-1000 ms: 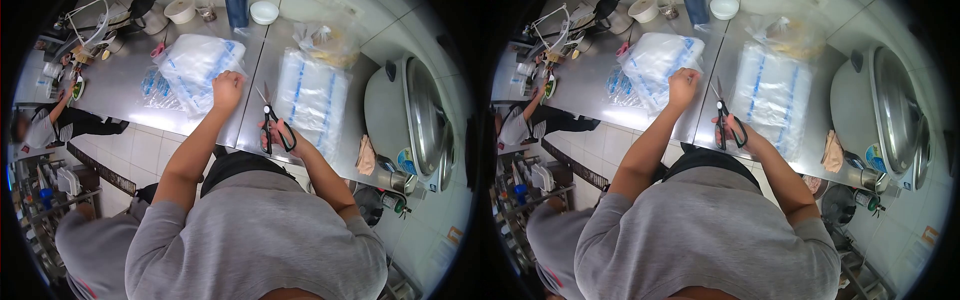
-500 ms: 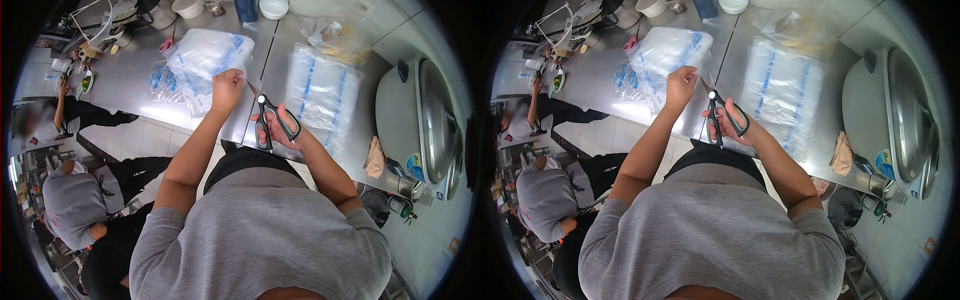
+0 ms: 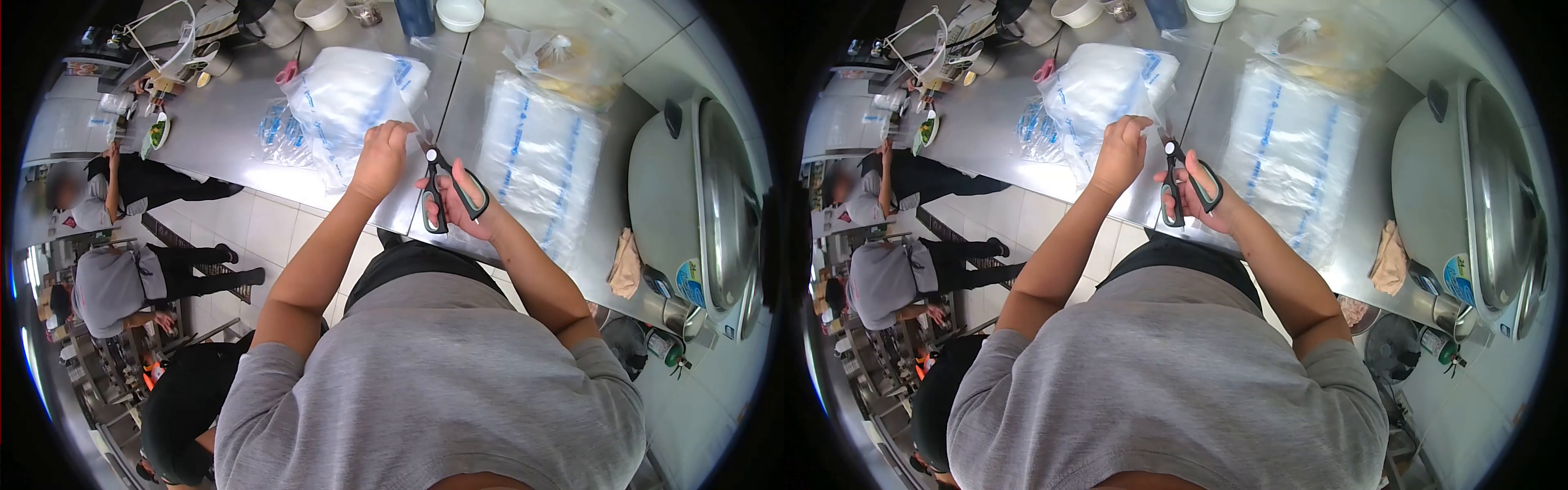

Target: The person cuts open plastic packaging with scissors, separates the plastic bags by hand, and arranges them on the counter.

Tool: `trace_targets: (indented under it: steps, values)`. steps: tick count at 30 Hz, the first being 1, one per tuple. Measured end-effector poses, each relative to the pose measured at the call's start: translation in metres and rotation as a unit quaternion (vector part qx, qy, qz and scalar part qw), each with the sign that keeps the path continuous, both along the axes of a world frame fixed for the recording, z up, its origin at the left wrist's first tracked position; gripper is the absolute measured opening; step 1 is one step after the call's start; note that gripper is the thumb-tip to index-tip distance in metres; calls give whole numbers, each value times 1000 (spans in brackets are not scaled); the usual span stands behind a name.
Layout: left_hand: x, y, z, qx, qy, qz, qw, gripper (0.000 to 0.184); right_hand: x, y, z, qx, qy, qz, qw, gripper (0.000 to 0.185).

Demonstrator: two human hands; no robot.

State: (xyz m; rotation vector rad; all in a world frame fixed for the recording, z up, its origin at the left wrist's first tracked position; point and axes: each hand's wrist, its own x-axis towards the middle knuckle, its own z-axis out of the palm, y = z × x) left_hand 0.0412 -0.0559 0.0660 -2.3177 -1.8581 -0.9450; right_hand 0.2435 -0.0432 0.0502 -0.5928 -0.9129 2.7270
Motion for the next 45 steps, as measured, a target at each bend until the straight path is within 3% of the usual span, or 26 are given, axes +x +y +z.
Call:
trace_targets:
  steps: [5, 8, 10, 12, 15, 18, 20, 24, 25, 28, 30, 31, 32, 33, 35, 36, 38, 41, 45]
  values:
    - [8, -18, 1, -37, 5, 44, 998, 30, -5, -6, -18, 30, -27, -10, 999, 77]
    - [20, -38, -8, -6, -154, 93, 984, 29, -7, -9, -31, 53, -43, -38, 997, 69]
    - [29, -53, -20, -200, -407, 208, 867, 34, -4, -13, -29, 64, -54, -48, 995, 68]
    - [32, -55, -23, -349, -625, 226, 660, 58, -3, -17, -24, 53, -53, -72, 995, 63]
    - [35, -38, -16, -378, -812, 182, 405, 76, -1, -20, -21, 60, -64, -87, 992, 60]
    - [31, -14, -30, -333, -866, 144, 343, 68, 0, -20, -22, 69, -82, -91, 990, 59]
    - [20, 1, -70, -345, -852, 149, 365, 56, -1, -18, -21, 80, -83, -87, 989, 59]
    - [27, 10, -76, -311, -836, 205, 403, 33, 0, -9, -23, 58, -56, -90, 993, 64]
    - [29, 9, -68, -314, -839, 214, 390, 29, 2, -9, -23, 50, -42, -86, 994, 65]
    - [29, 6, -73, -334, -822, 226, 402, 29, 6, -13, -24, 49, -17, -72, 996, 71]
    - [30, 2, -80, -371, -827, 141, 398, 31, 3, -13, -25, 56, 14, -64, 996, 71]
    - [26, 1, -76, -372, -829, 98, 406, 33, 6, -14, -27, 69, 3, -58, 996, 71]
    - [50, 6, -36, -309, -865, 124, 375, 35, 6, -13, -43, 46, 10, -62, 997, 73]
    - [31, -1, -81, -342, -834, 69, 427, 30, 4, -9, -40, 21, 16, -36, 999, 73]
    - [43, 9, -106, -336, -829, 153, 420, 26, 3, -8, -45, -16, 16, -53, 998, 74]
    - [37, 8, -128, -327, -833, 114, 432, 26, -5, -11, -34, -7, 25, -80, 996, 74]
    - [38, 11, -110, -326, -875, 42, 355, 27, -11, -9, -19, 3, 37, -92, 995, 74]
    - [45, 0, -61, -342, -860, 57, 375, 29, -5, -3, -22, -6, 58, -60, 996, 76]
    - [42, 0, -75, -331, -867, 85, 363, 30, -12, -6, -16, 3, 54, -56, 997, 76]
